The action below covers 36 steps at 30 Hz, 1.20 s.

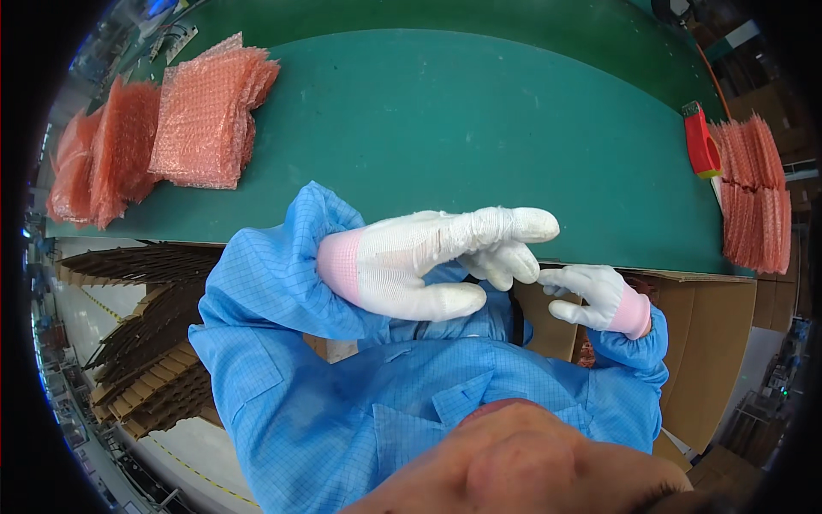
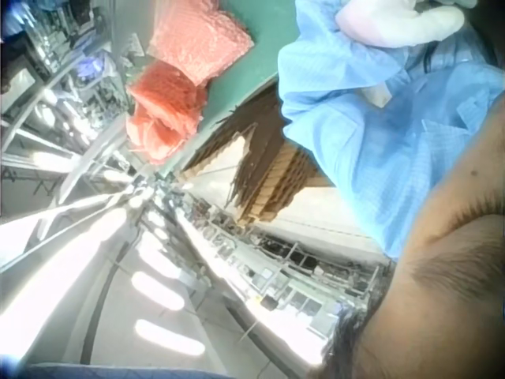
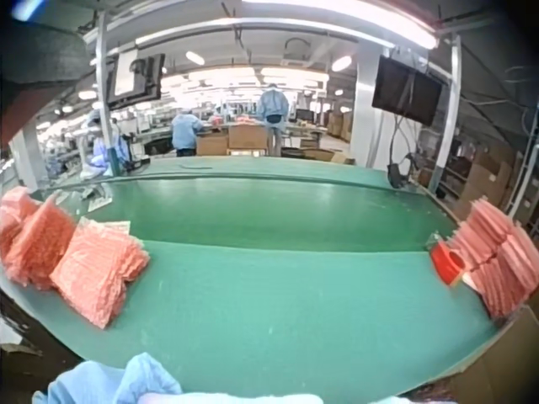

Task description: Packing electronic circuit boards into protective bubble wrap and placing them into a cardboard shipping box.

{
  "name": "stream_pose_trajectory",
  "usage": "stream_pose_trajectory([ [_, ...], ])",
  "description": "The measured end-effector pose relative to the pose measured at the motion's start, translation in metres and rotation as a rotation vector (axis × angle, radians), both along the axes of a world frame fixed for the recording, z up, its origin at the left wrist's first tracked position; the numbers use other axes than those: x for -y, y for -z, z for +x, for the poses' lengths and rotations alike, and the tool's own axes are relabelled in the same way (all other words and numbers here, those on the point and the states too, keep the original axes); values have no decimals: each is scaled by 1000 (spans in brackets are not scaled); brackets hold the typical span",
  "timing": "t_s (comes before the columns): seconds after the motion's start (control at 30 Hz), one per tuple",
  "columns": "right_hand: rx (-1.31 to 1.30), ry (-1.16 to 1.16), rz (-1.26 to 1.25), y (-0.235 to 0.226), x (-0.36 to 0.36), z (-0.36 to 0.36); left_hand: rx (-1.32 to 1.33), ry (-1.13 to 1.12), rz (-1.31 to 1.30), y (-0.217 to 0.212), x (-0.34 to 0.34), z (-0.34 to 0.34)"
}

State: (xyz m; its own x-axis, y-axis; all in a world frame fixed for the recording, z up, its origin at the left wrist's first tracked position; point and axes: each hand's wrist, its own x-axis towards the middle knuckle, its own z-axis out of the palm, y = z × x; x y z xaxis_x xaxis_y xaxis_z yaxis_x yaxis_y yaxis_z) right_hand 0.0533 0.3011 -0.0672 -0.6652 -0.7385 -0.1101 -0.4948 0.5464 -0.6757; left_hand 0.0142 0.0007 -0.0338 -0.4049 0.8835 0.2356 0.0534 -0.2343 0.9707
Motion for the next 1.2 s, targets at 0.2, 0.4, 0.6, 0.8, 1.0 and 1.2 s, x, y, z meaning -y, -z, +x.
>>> stream_pose_trajectory([
  [0.2, -45, 140, -251, -3, 15, -38, 37, -7, -94, 0, 7, -23],
  [0.4, 195, 677, -516, -13, 67, -155, 274, -321, -189, 33, 35, -101],
  [0.6, 247, 627, -352, 30, 77, -226, 505, -449, 3, 99, 60, -142],
  [0.8, 105, 548, -382, 42, 80, -223, 573, -415, 36, 89, 62, -137],
  [1.0, 35, 491, -335, 43, 79, -228, 544, -442, -13, 86, 63, -138],
  [1.2, -32, 460, -343, 44, 76, -230, 469, -422, -22, 88, 60, -139],
])
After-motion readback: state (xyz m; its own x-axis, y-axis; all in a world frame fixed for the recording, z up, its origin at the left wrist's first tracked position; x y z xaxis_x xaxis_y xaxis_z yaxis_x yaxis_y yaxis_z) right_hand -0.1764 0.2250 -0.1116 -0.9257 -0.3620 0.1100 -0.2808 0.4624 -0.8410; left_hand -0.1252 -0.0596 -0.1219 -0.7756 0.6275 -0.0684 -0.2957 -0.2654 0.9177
